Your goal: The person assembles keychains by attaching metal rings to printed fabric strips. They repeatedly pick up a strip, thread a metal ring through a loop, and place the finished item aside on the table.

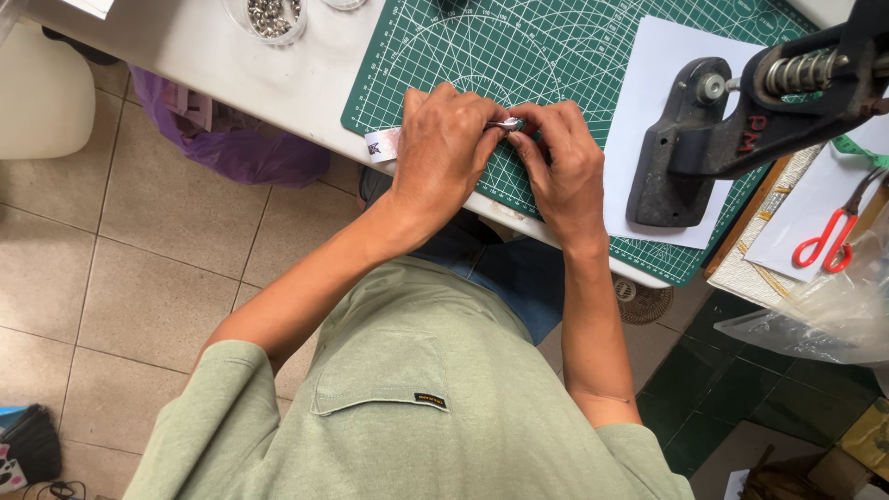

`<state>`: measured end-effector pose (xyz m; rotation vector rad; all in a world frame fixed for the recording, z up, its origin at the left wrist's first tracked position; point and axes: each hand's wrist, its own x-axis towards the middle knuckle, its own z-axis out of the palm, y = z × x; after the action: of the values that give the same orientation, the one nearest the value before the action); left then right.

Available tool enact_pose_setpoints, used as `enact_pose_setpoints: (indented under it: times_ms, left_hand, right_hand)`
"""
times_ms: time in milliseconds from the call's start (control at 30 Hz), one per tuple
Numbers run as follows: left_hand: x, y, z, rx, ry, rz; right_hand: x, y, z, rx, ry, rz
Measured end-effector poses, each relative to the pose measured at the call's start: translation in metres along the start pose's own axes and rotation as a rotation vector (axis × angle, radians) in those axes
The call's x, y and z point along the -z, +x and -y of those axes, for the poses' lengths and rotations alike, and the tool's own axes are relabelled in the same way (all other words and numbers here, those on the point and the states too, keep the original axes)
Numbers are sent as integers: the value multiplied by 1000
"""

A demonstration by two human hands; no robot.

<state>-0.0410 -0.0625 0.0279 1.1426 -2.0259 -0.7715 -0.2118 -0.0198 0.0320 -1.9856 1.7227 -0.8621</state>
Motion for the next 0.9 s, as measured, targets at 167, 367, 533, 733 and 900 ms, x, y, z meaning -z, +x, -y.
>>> enact_pose_setpoints:
  times_ms: [167, 367, 533, 733, 900]
  left_hand:
    - [-1, -2, -1, 37, -40, -2]
    - [-2, 1, 1, 26, -20, 5]
    - [1, 12, 8, -37, 1, 44]
    - [4, 22, 13, -63, 110, 105]
    - [15, 33, 21, -35, 186, 14]
  right_hand:
    - [0, 2, 2, 17, -15, 25]
    - [0, 2, 4, -4, -30, 22]
    - [5, 8, -2, 28, 33, 22]
    - [15, 23, -19, -88, 203, 178]
    - [19, 46, -35, -205, 248, 248]
